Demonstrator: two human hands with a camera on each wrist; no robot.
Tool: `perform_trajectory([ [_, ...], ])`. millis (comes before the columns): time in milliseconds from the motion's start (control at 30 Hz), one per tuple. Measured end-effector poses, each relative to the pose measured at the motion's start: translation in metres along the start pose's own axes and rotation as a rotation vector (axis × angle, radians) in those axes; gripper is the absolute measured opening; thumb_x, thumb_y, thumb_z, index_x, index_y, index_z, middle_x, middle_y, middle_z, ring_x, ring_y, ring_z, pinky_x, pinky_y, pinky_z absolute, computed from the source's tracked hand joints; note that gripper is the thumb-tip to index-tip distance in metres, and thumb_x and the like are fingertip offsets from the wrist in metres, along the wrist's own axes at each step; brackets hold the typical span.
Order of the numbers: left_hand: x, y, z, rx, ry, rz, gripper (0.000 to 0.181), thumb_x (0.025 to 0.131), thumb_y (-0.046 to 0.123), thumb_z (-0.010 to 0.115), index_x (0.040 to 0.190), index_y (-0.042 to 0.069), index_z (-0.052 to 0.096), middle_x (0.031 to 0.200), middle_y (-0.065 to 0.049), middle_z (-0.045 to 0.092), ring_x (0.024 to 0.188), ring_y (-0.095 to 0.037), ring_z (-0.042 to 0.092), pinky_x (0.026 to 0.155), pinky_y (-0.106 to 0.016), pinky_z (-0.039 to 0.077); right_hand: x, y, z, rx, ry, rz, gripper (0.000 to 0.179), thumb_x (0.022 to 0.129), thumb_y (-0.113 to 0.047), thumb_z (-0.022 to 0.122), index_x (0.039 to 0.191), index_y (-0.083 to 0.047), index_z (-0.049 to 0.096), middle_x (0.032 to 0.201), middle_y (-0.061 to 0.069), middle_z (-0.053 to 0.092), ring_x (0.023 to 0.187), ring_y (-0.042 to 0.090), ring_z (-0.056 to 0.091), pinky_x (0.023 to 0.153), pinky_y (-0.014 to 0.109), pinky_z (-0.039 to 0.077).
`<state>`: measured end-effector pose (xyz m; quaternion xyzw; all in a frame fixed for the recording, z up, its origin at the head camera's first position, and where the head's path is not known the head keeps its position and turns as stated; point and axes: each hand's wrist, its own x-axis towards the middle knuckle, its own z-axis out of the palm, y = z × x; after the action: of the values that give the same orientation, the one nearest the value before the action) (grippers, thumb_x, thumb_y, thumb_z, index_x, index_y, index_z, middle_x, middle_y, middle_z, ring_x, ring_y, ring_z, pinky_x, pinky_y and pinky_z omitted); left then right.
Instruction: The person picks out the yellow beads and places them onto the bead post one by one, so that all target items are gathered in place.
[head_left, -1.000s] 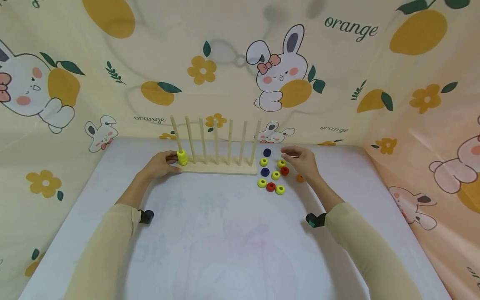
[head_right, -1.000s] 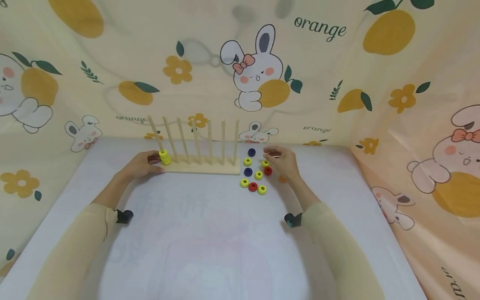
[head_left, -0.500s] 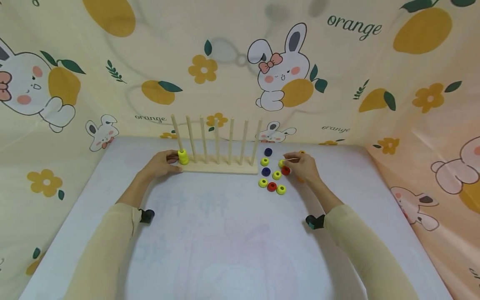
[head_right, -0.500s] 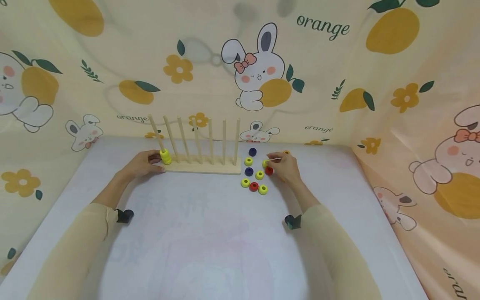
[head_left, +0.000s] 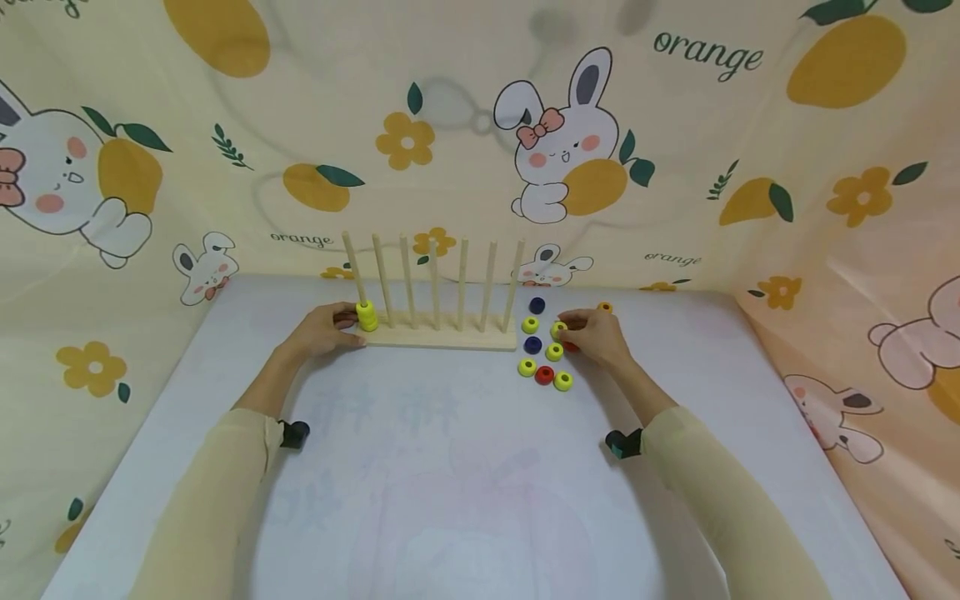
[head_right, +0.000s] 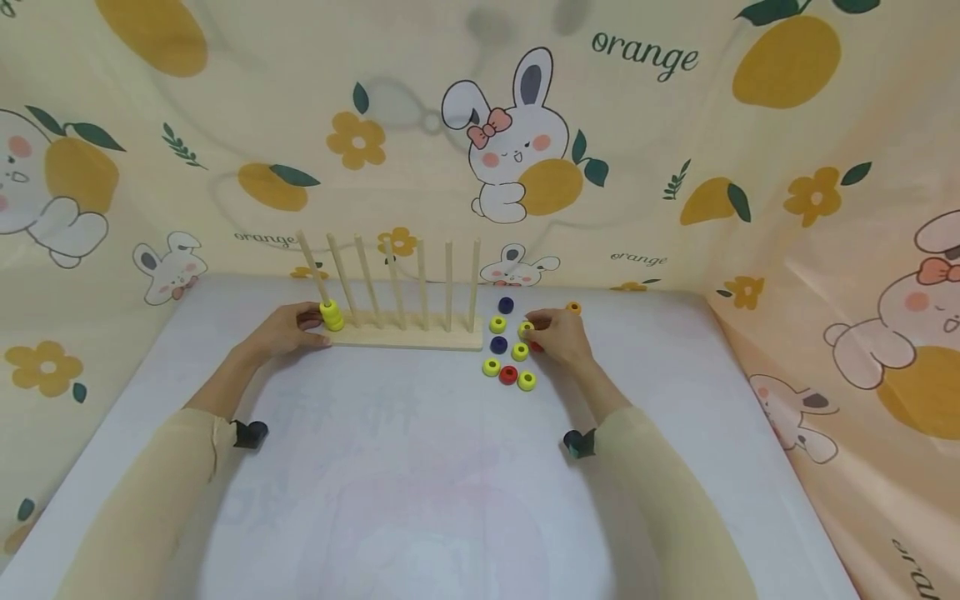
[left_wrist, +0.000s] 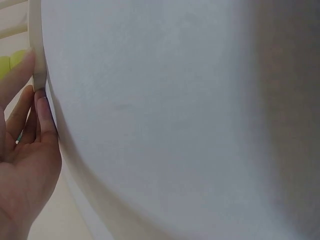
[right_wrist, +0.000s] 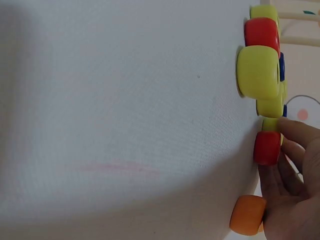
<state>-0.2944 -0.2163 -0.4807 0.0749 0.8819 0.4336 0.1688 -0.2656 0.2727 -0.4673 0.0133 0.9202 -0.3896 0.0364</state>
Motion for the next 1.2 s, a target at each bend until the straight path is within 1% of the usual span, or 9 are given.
perform_trajectory([
  [133, -0.001, -0.001, 0.0, 0.004, 0.004, 0.0, 0.078, 0.085, 0.01, 0.079, 0.149, -0.004, 0.037, 0.149, -0.023, 0.044, 0.137, -0.035, 0.044, 0.116, -0.042, 0.036, 0.001, 0.0, 0.001, -0.035, -0.007, -0.017, 0.035, 0.086, -0.02, 0.078, 0.118, -0.008, 0.072, 0.113, 0.012, 0.072, 0.105, 0.028, 0.062, 0.092, 0.041, 0.052],
  [333, -0.002, 0.0, 0.001, 0.001, 0.007, -0.007, 0.077, 0.085, 0.009, 0.079, 0.148, -0.004, 0.038, 0.148, -0.023, 0.045, 0.136, -0.035, 0.044, 0.116, -0.042, 0.036, 0.0, 0.0, 0.0, -0.058, -0.014, -0.035, 0.033, 0.09, -0.021, 0.075, 0.12, -0.009, 0.071, 0.114, 0.012, 0.071, 0.106, 0.028, 0.062, 0.093, 0.042, 0.052],
  [467, -0.003, 0.001, 0.002, -0.006, 0.005, -0.006, 0.078, 0.085, 0.01, 0.079, 0.148, -0.005, 0.037, 0.148, -0.023, 0.044, 0.137, -0.036, 0.043, 0.116, -0.042, 0.036, -0.002, 0.001, 0.0, -0.061, 0.006, -0.068, 0.031, 0.091, -0.021, 0.074, 0.121, -0.011, 0.071, 0.116, 0.011, 0.071, 0.105, 0.028, 0.064, 0.091, 0.042, 0.055],
  [600, -0.005, 0.003, 0.002, -0.016, 0.005, 0.006, 0.078, 0.085, 0.01, 0.079, 0.148, -0.005, 0.037, 0.148, -0.024, 0.044, 0.137, -0.036, 0.043, 0.116, -0.042, 0.037, -0.003, 0.002, -0.001, -0.032, 0.041, -0.106, 0.032, 0.091, -0.02, 0.074, 0.122, -0.011, 0.07, 0.118, 0.011, 0.069, 0.103, 0.028, 0.066, 0.089, 0.042, 0.057],
  [800, -0.004, 0.004, 0.001, -0.023, 0.005, 0.006, 0.077, 0.085, 0.009, 0.079, 0.148, -0.005, 0.037, 0.148, -0.024, 0.044, 0.137, -0.036, 0.043, 0.116, -0.042, 0.036, -0.004, 0.002, -0.002, 0.04, 0.075, -0.17, 0.033, 0.09, -0.015, 0.074, 0.122, -0.008, 0.07, 0.118, 0.013, 0.069, 0.103, 0.03, 0.067, 0.09, 0.041, 0.058],
  [1000, -0.003, 0.003, 0.001, -0.024, 0.003, 0.011, 0.078, 0.085, 0.008, 0.079, 0.148, -0.006, 0.037, 0.148, -0.024, 0.044, 0.137, -0.036, 0.043, 0.116, -0.041, 0.036, -0.004, -0.003, -0.008, 0.104, 0.088, -0.173, 0.034, 0.091, -0.016, 0.073, 0.124, -0.007, 0.07, 0.115, 0.012, 0.069, 0.102, 0.027, 0.065, 0.09, 0.038, 0.057],
  [1100, -0.001, 0.002, 0.0, -0.018, 0.003, 0.016, 0.078, 0.085, 0.01, 0.08, 0.148, -0.006, 0.037, 0.148, -0.025, 0.044, 0.137, -0.036, 0.043, 0.116, -0.042, 0.036, -0.005, -0.009, -0.012, 0.125, 0.096, -0.184, 0.035, 0.091, -0.018, 0.074, 0.124, -0.008, 0.07, 0.116, 0.01, 0.069, 0.102, 0.025, 0.065, 0.091, 0.035, 0.057],
  [1200, -0.001, 0.001, 0.0, -0.021, -0.001, 0.018, 0.078, 0.084, 0.009, 0.08, 0.148, -0.006, 0.037, 0.148, -0.025, 0.044, 0.137, -0.036, 0.043, 0.116, -0.042, 0.036, -0.004, -0.015, -0.017, 0.122, 0.118, -0.224, 0.036, 0.089, -0.019, 0.076, 0.123, -0.006, 0.07, 0.114, 0.012, 0.071, 0.099, 0.025, 0.067, 0.087, 0.028, 0.058],
])
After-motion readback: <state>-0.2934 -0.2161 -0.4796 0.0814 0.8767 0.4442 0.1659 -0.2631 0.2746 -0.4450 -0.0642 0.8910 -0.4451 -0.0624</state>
